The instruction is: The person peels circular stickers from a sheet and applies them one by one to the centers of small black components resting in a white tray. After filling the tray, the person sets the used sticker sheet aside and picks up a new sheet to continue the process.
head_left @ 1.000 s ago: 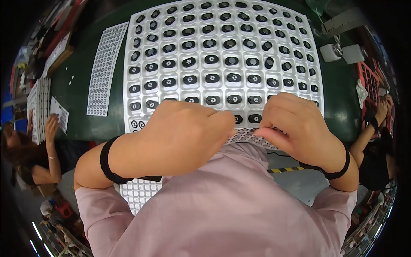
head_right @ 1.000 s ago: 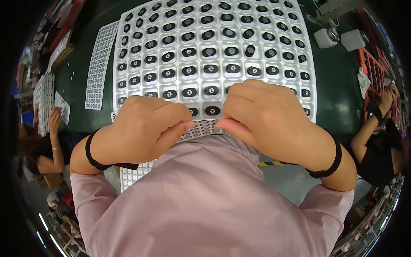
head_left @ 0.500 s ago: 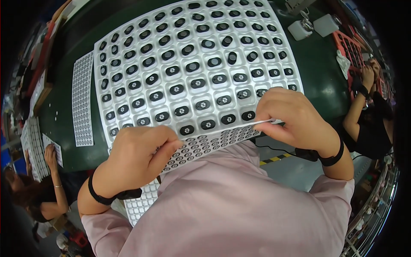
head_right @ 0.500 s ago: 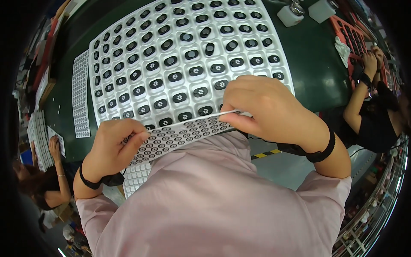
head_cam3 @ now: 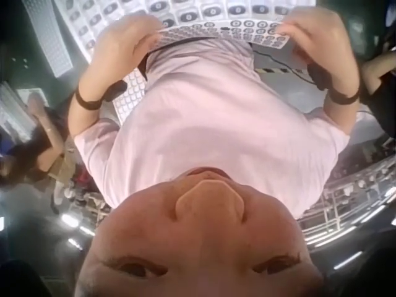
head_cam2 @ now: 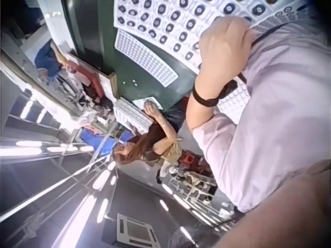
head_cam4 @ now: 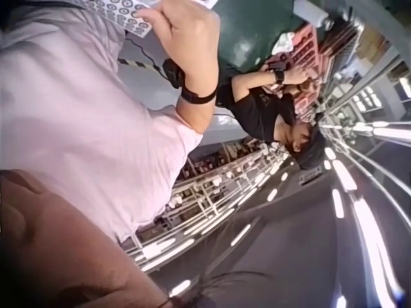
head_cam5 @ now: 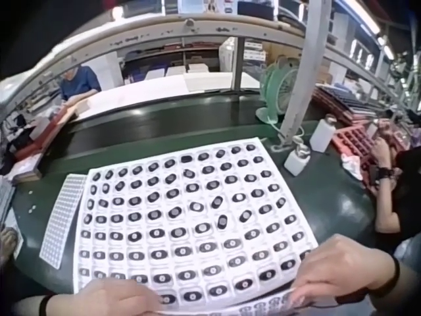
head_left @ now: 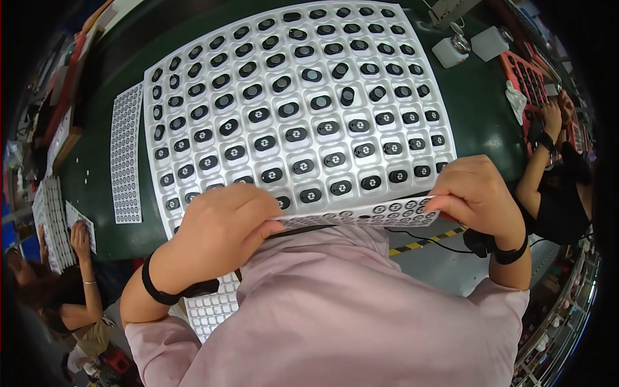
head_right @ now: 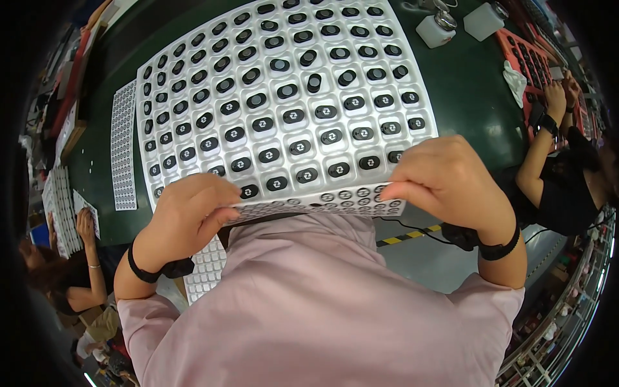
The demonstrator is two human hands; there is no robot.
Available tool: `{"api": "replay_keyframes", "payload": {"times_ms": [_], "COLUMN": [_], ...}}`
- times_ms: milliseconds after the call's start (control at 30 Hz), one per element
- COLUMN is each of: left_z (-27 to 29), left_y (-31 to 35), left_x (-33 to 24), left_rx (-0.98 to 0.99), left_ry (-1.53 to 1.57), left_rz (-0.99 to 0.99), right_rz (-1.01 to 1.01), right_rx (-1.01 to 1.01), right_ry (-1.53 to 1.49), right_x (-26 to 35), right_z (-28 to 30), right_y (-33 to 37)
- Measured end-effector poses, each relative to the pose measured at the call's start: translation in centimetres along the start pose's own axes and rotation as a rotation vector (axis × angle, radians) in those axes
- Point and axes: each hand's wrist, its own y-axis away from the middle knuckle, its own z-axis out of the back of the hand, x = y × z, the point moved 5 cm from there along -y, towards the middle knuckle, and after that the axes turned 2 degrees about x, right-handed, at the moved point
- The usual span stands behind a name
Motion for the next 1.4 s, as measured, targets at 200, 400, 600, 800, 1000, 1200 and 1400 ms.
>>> {"api": "replay_keyframes", "payload": {"times_ms": [200,400,600,800,1000,1200,1400], "left_z": [-0.2,-1.3,-1.6,-2.9,-1.3,-0.6,-1.7], "left_y": [-0.1,-1.8,-6.0,-7.8,-7.1,-6.5,-6.2], "left_x": [2.7,4.4,4.2,5.3,6.1,6.9,6.9], "left_rx": [-0.018,0.032,-0.130,-0.092,-0.144,-0.085,-0.056], "left_ry": [0.183,0.453,0.230,0.099,0.229,0.189,0.156], "left_rz": [0.231,0.380,0.150,0.078,0.114,0.092,0.078], "right_rz": [-0.095,-0.313,-0.432,-0.280,-0.170,-0.070,-0.052], "right_rx": [-0.086,-0.294,-0.368,-0.563,-0.428,-0.264,-0.227], "right_ry": [0.017,-0.079,-0.088,0.781,0.360,0.108,-0.063], "right_x": [-2.9,-7.7,-11.9,-7.3,0.1,3.0,0.5], "right_z": [2.8,4.7,6.0,5.0,0.2,-4.9,-7.5], "right_y": [2.6,5.2,7.7,3.2,-5.5,-11.9,-12.6]}}
